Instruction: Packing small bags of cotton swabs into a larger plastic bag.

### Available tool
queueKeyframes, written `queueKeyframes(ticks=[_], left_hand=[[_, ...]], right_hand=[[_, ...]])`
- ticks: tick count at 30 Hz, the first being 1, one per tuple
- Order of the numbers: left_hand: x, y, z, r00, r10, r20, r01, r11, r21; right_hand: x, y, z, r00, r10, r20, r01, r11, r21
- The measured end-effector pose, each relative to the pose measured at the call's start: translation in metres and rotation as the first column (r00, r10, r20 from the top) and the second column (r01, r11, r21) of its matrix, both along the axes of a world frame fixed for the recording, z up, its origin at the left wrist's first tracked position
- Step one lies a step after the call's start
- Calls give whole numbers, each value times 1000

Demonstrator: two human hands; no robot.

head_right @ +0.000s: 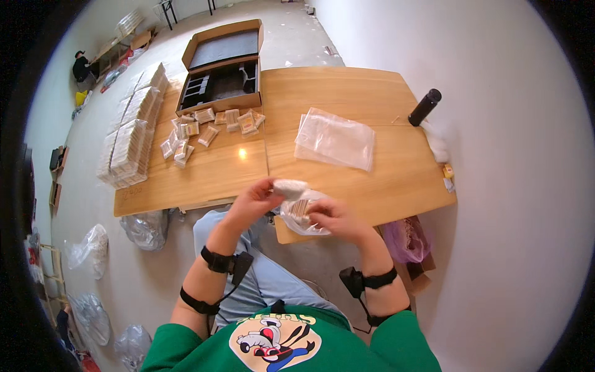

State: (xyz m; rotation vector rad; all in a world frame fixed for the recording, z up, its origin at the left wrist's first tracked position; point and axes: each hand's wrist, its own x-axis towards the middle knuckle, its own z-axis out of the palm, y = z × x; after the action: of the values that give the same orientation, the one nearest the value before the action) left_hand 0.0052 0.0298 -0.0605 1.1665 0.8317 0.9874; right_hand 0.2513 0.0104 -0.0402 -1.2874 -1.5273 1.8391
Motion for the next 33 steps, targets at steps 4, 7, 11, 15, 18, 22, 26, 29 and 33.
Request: queueKeyframes(ticks=[4,7,11,15,18,22,26,29,33], left_hand=[[37,-23,14,933,-39,-358,153,943,297],[56,-32,7,859,-8,-513,274,852,446],[69,-41,3,729,331,-599,175,756,631],[70,-43,-8,577,279,-768,223,851,476],[65,-33,-26,485,215,-847,309,865,396],[76,-33,-37,370,316,-874,387,803,454],[85,-35,-53,228,412,-882,472,746,470],[88,-36,-38,259,339,-905,522,739,426],[76,-29,-36,406,377,-832,584,594,554]], right_hand=[[2,-37,24,918,-321,-234,367,911,188],[3,-45,-1,969,-243,48,166,778,606],[-8,-39,-28,853,-446,272,-40,464,885],[-20,-32,-43,809,-495,317,-155,341,927],[-14,-32,-31,782,-551,290,-197,222,955],[12,-32,-71,667,-722,185,218,426,878],[5,-23,-82,859,-489,152,431,850,303],[3,-11,-78,813,-566,-138,582,775,248],[-1,3,-82,778,-580,-242,619,773,137]])
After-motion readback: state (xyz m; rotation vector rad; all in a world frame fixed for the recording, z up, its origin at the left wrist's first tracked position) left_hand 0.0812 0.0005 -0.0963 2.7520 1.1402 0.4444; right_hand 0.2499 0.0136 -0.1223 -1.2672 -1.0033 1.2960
